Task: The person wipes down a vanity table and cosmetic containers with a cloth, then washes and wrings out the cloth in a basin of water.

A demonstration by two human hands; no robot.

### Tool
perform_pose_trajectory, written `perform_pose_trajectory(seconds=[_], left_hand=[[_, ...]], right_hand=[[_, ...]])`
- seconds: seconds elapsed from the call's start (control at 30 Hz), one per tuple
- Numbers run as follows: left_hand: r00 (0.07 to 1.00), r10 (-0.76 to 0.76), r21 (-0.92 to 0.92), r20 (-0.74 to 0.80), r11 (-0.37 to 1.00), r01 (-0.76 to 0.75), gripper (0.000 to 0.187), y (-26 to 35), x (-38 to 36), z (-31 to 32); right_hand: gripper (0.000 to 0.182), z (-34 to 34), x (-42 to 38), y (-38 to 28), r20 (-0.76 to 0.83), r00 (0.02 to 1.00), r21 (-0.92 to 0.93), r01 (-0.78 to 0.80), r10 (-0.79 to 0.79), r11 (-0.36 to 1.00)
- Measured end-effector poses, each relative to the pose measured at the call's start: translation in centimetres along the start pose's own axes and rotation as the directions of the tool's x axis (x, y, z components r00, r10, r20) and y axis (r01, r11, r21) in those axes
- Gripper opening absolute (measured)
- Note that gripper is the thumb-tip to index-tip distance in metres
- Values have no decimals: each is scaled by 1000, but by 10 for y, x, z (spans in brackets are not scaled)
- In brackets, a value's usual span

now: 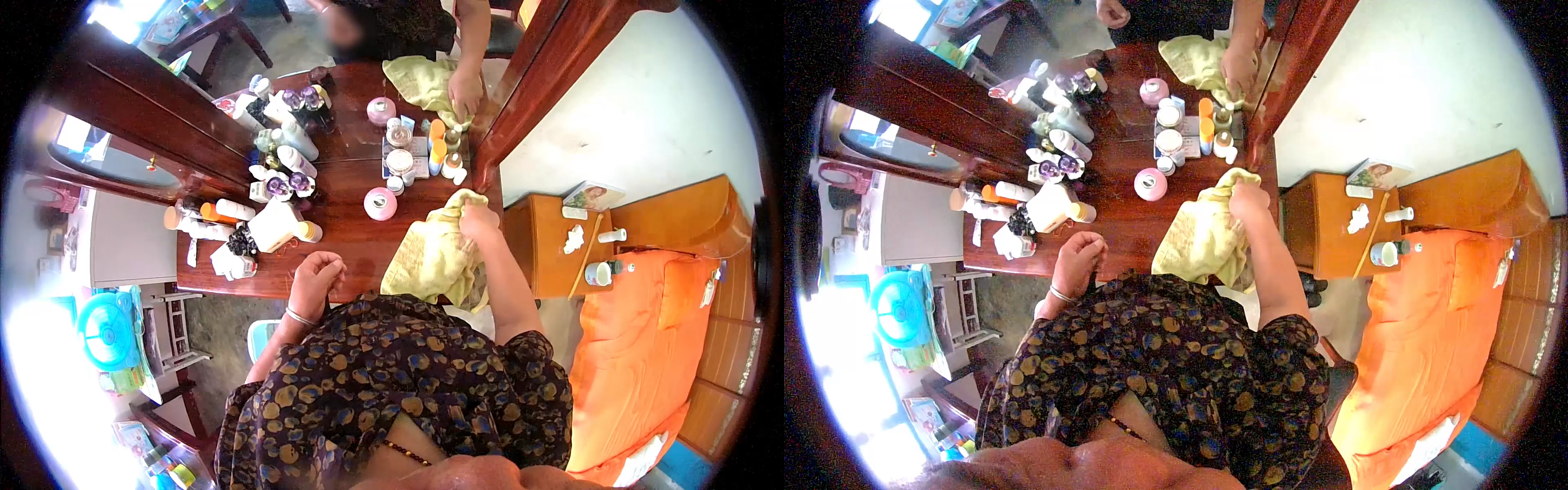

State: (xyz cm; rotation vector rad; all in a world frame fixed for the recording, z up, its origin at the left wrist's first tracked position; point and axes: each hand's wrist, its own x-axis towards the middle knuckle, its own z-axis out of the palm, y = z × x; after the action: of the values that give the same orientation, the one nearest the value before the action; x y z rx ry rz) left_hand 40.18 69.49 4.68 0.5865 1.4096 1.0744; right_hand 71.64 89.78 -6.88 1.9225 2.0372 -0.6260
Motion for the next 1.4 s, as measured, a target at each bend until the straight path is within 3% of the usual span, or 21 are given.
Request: perform_pose_trajectory(seconds=[0.07, 0.1, 0.2, 0.3, 0.43, 0.63, 0.77, 0.8, 1.03, 1.13, 1.23, 1.33, 1.4], left_hand=[[1000, 8, 41, -8, 999, -8, 10, 1, -2, -2], [1000, 5, 20, -23, 1000, -5, 9, 0, -3, -2], [999, -2, -23, -45, 1000, 1, 9, -4, -7, 0], [999, 18, -18, -39, 1000, -19, 8, -4, -10, 1], [998, 19, -16, -62, 1000, -20, 8, -4, -12, 1], [998, 27, 8, -49, 1000, -26, 8, -4, -12, 5], [999, -3, -10, -41, 1000, 3, 8, 0, -13, 12], [999, 4, -1, -40, 1000, -4, 8, -1, -12, 13], [1000, 17, 42, -11, 999, -17, 7, -3, -8, 17], [1000, 15, 32, -24, 999, -14, 7, -3, -9, 17], [999, 9, 10, -33, 1000, -9, 8, -6, -8, 16], [999, 15, -11, -42, 1000, -16, 8, -6, -11, 13], [998, 18, -27, -57, 999, -19, 7, -6, -12, 12]], right_hand=[[38, -27, -4, -5, 15, 993, -93, 119, -119, 988], [38, -43, -13, -9, -121, 980, 23, 164, -160, 986], [53, -39, 22, -18, -377, 924, 243, 166, -64, 956], [58, -30, 49, -27, -390, 919, 247, 159, -52, 956], [52, -33, 62, -40, -364, 931, 332, 106, 23, 937], [46, -12, 79, -30, -378, 926, 482, 203, -6, 852], [47, -15, 62, -32, -365, 924, 429, 273, -112, 861], [47, -15, 55, -36, -300, 943, 436, 267, -141, 860], [44, 34, 50, -73, -468, 821, 402, 526, -326, 749], [54, 43, 50, -83, -421, 857, 385, 464, -296, 798], [55, 41, 40, -79, -457, 819, 404, 538, -346, 740], [56, 0, 16, -71, -383, 865, 383, 468, -324, 797], [57, -3, 40, -56, -295, 924, 472, 362, -242, 804]])
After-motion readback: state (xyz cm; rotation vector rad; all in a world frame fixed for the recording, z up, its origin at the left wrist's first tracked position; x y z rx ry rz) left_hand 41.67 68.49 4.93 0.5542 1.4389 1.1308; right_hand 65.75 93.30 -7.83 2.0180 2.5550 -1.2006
